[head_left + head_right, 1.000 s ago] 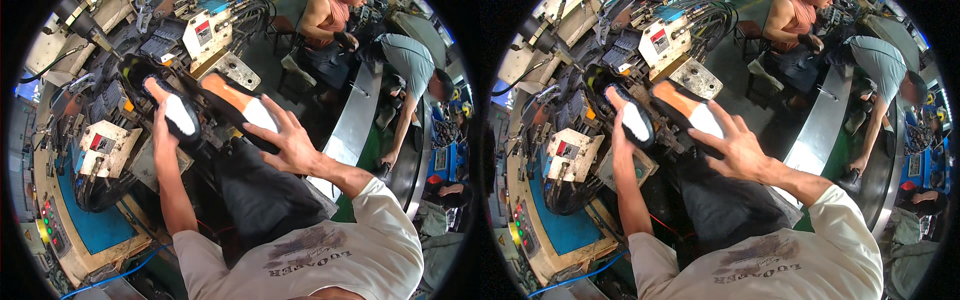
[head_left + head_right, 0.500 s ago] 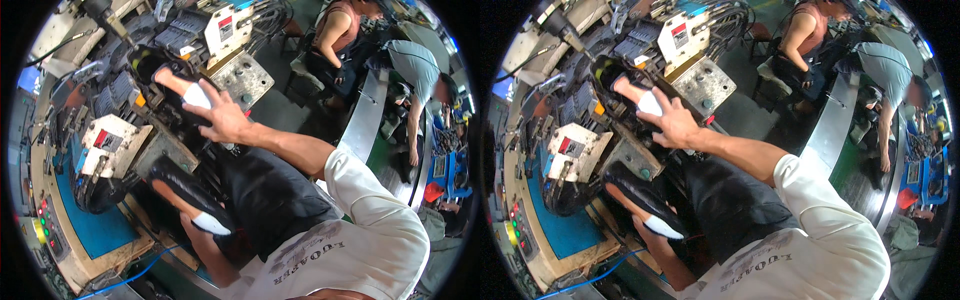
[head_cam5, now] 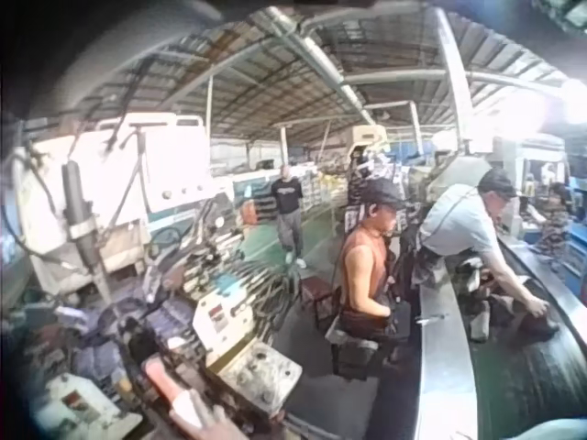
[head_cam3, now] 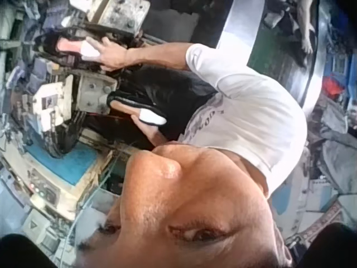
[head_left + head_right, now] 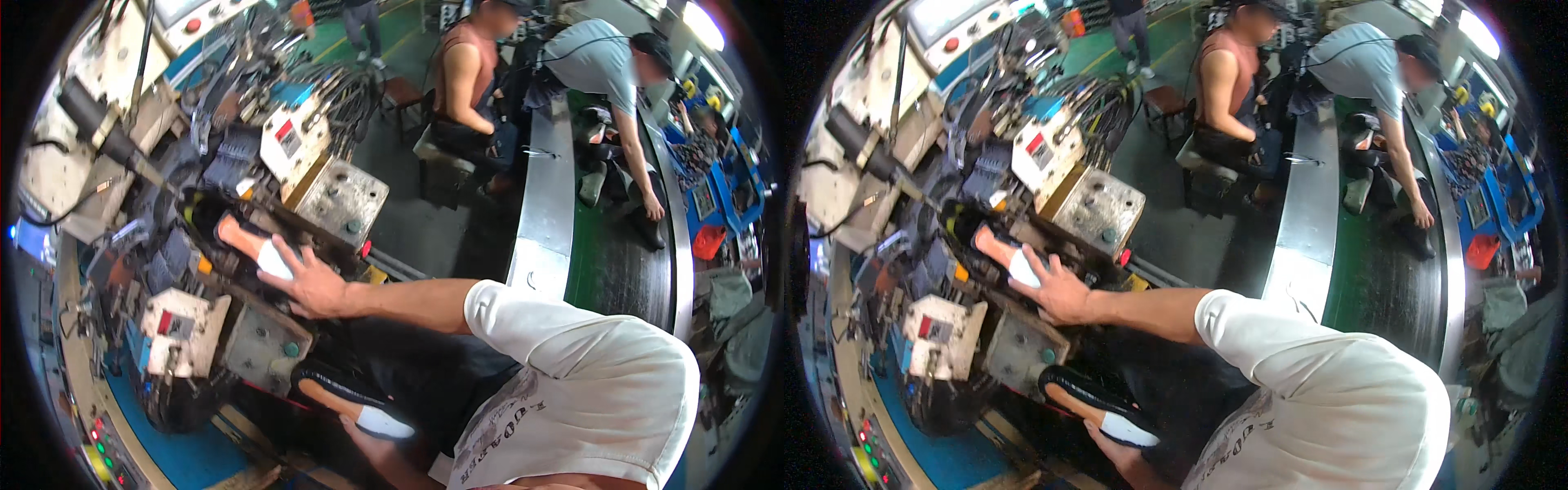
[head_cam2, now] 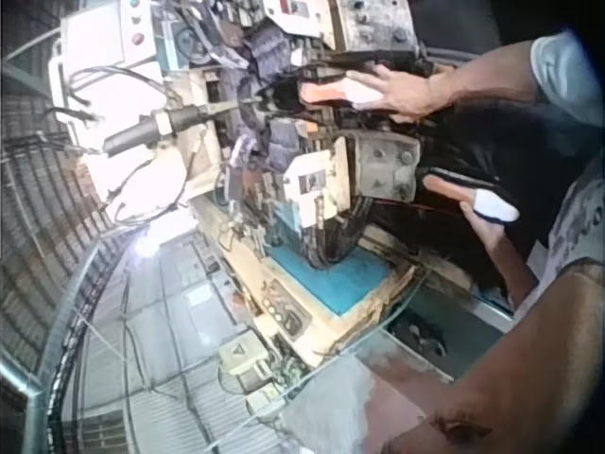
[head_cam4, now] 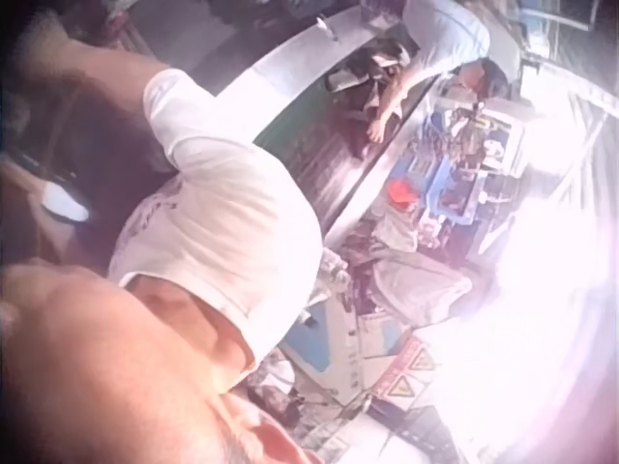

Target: The person smooths the edges of shoe uppers on lasts using a metal hand tool, presses the shoes in a machine, and places them onto a conveyor belt.

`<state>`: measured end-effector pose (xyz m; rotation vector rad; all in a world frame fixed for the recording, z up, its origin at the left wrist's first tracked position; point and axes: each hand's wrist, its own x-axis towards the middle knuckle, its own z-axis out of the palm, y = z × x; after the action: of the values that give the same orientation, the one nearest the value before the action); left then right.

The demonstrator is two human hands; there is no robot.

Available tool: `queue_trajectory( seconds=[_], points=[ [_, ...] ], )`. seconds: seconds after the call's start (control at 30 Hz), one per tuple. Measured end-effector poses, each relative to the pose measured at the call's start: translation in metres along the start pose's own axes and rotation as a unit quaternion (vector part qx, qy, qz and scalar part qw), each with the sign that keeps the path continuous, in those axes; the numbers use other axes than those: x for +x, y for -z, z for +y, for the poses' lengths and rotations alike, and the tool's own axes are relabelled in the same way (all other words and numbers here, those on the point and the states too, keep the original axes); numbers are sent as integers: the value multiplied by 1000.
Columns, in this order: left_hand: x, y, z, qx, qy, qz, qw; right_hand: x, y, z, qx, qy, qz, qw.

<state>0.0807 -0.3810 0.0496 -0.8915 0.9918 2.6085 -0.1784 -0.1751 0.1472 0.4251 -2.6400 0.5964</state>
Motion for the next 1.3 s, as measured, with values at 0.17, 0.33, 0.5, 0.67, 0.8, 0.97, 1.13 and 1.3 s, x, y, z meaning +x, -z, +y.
queue_trajectory(
  seconds=[0.17, 0.33, 0.5, 0.67, 0.8, 0.97, 1.13, 1.3],
  points=[
    [18, 23, -5, 39, 4, -38, 999, 27, 6, 2, -16, -9, -25, 1000],
    [1, -8, 5, 123, -107, -55, 985, 86, -26, -9, 12, -27, -69, 997],
    [8, -65, 21, 218, -148, -100, 960, 150, -43, 9, -47, 6, -11, 999],
    [26, -87, 30, 269, -148, -68, 949, 169, -28, -5, -34, 8, -52, 998],
    [44, -88, 25, 329, -160, -79, 927, 168, -13, -3, 3, 18, -25, 1000],
    [37, -106, 23, 374, -156, -43, 913, 163, 6, -7, 32, 29, -15, 999],
    [25, -121, 24, 389, -167, -22, 906, 145, -35, 26, 88, 96, 31, 991],
    [26, -107, 9, 395, -188, -11, 899, -71, -30, 9, 356, -70, -198, 911]
  ],
)
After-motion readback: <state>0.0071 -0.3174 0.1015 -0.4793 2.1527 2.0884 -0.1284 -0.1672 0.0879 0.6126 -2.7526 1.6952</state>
